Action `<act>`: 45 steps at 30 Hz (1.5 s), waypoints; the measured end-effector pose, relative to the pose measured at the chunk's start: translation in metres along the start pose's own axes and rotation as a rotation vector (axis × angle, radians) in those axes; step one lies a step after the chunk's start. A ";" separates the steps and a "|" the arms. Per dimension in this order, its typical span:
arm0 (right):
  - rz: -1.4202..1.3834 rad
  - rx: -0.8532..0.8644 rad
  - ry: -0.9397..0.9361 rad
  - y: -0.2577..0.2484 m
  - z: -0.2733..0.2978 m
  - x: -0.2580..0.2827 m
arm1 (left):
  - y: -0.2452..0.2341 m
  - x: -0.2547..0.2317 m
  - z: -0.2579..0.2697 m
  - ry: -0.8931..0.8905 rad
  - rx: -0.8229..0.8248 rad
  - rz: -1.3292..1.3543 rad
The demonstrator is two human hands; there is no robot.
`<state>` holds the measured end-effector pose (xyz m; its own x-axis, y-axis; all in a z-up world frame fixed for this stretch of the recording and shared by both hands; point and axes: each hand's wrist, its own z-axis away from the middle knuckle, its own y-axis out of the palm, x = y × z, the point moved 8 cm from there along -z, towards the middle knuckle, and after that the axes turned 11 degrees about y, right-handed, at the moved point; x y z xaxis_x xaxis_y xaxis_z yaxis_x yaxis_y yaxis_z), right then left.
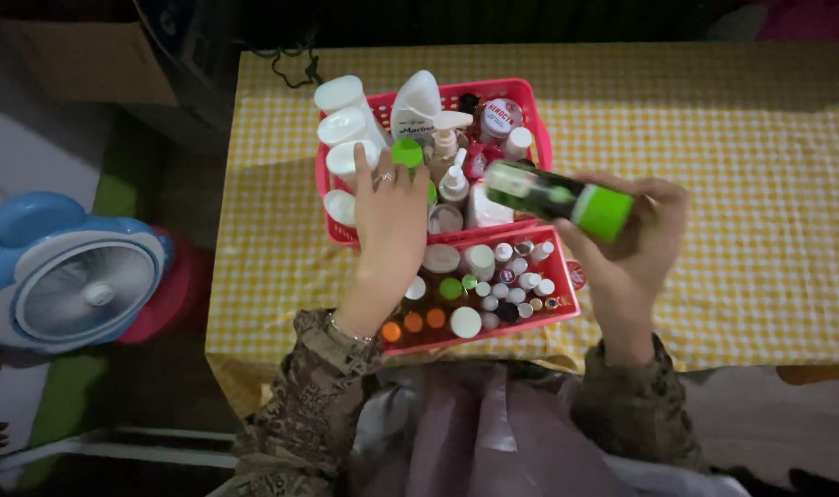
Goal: Organizing various skincare and cosmetic bottles into a red two-tier storage bin.
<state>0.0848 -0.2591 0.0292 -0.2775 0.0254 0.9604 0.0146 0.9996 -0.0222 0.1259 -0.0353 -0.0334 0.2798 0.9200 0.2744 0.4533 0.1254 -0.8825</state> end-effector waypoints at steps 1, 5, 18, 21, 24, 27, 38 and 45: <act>0.012 0.072 -0.031 0.012 -0.007 0.003 | 0.001 0.000 0.001 -0.023 -0.004 0.006; 0.177 0.071 -0.187 0.057 -0.037 0.011 | 0.026 -0.012 0.006 -0.071 0.463 -0.010; 0.381 0.389 -0.320 0.140 -0.087 -0.020 | -0.004 -0.008 0.013 -0.162 -0.083 0.147; 0.440 0.465 -0.391 0.158 -0.092 -0.019 | -0.006 -0.008 0.016 -0.172 -0.075 0.179; 0.561 0.526 -0.336 0.174 -0.099 -0.025 | -0.011 -0.010 0.016 -0.184 -0.101 0.225; 0.671 0.563 -0.291 0.190 -0.111 -0.049 | -0.011 -0.012 0.016 -0.190 -0.118 0.236; 0.611 0.480 -0.456 0.194 -0.116 -0.047 | -0.008 -0.016 0.021 -0.220 -0.137 0.147; 0.624 0.463 -0.449 0.194 -0.109 -0.048 | -0.002 -0.017 0.022 -0.192 -0.086 0.114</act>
<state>0.2056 -0.0669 0.0090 -0.6995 0.4687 0.5395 -0.0735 0.7037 -0.7066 0.1018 -0.0435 -0.0447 0.1706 0.9812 0.0899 0.5011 -0.0078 -0.8654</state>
